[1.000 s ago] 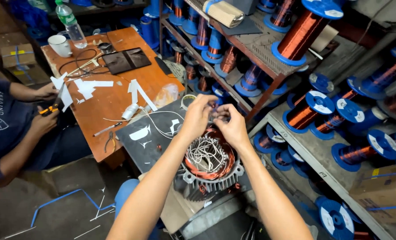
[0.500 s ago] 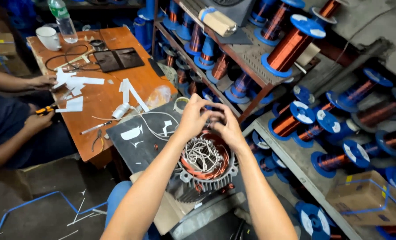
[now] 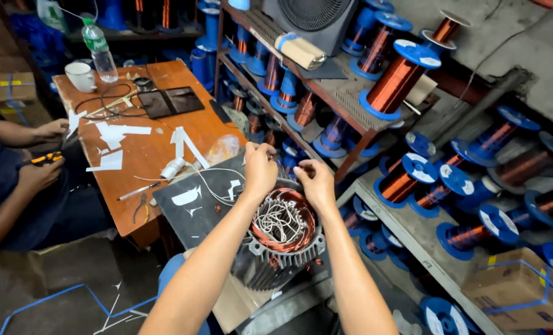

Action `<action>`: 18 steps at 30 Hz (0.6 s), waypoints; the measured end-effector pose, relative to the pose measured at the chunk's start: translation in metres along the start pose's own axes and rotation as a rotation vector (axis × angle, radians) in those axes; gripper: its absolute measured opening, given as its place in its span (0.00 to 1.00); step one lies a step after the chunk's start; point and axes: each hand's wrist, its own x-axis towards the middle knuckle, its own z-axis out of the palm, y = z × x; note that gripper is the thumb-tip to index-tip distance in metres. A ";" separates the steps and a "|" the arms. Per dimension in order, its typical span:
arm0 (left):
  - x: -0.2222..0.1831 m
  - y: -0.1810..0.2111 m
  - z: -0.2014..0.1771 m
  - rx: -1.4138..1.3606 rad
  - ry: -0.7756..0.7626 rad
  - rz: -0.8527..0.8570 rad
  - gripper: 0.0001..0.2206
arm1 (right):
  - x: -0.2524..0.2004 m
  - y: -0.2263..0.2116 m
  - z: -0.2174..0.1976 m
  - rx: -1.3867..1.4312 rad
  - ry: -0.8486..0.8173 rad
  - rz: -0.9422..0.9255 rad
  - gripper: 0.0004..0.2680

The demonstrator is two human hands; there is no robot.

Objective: Repairing an electric motor by organizing and securing internal windings with tape

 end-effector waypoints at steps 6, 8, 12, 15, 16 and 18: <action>-0.013 0.005 -0.003 0.195 -0.188 0.463 0.06 | -0.007 -0.004 0.001 0.036 0.023 0.010 0.08; -0.019 0.000 0.000 0.346 -0.337 0.503 0.05 | -0.013 -0.005 0.000 0.054 0.024 0.002 0.08; -0.016 0.013 -0.013 0.452 -0.449 0.333 0.10 | -0.014 -0.009 -0.002 0.061 0.022 -0.019 0.08; -0.023 0.032 -0.034 0.434 -0.515 0.282 0.12 | -0.020 -0.010 0.004 0.057 0.038 0.012 0.09; -0.023 0.043 -0.039 0.415 -0.523 0.237 0.12 | -0.017 -0.012 0.002 0.025 0.034 0.024 0.09; -0.016 0.023 -0.024 0.401 -0.493 0.202 0.11 | -0.017 -0.011 0.005 0.039 0.046 0.043 0.10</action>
